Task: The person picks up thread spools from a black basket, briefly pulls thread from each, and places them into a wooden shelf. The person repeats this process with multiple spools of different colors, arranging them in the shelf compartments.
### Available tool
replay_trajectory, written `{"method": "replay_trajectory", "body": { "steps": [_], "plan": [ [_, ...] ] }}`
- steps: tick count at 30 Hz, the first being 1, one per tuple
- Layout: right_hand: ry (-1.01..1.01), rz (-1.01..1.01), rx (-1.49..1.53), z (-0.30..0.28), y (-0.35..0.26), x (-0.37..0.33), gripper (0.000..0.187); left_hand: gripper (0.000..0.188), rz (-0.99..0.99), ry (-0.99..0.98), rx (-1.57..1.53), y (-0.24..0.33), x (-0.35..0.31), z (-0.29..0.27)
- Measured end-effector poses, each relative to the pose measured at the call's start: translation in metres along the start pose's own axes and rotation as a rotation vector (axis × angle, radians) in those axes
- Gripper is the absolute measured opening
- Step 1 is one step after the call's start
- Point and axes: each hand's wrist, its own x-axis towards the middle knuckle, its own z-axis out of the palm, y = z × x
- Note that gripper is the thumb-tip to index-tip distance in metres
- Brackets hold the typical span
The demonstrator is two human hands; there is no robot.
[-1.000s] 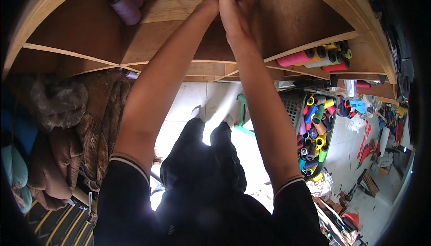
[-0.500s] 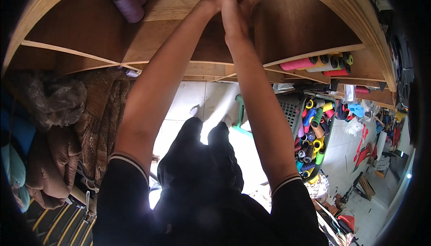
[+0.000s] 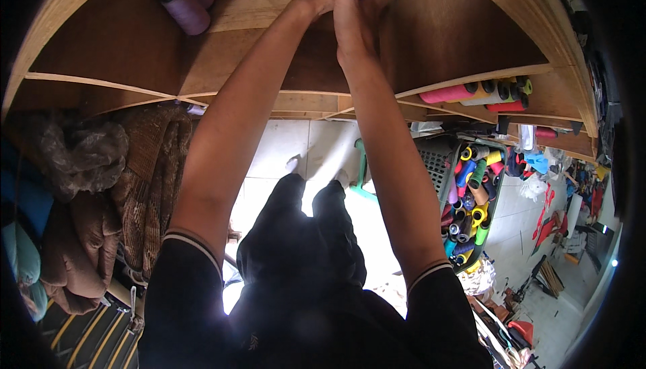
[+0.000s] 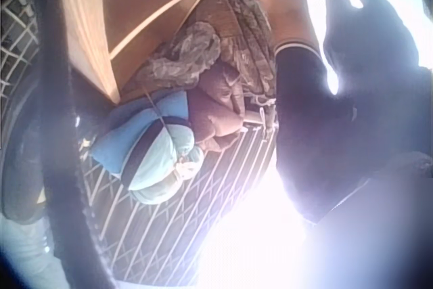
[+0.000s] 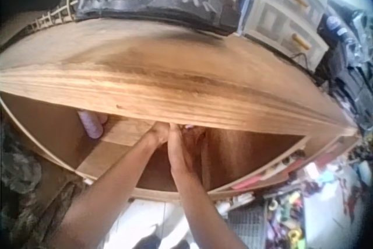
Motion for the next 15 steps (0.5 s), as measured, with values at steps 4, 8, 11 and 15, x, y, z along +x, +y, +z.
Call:
{"method": "replay_trajectory", "body": {
  "steps": [4,8,11,15],
  "plan": [
    [0.101,-0.093,0.19,0.006,-0.005,-0.005,0.097,0.033,-0.014,0.006,-0.016,0.003,-0.002,0.003],
    [-0.164,0.187,0.129,-0.026,-0.028,-0.026,0.085,0.032,-0.03,0.092,-0.085,0.013,-0.015,0.002],
    [-0.215,-0.025,0.382,-0.052,-0.029,-0.086,0.05,0.032,-0.12,0.401,-0.338,0.034,-0.068,-0.009],
    [-0.473,-0.708,-0.023,-0.13,-0.043,-0.164,0.038,0.044,-0.577,0.529,-1.228,0.118,-0.189,-0.013]
  ]
}}
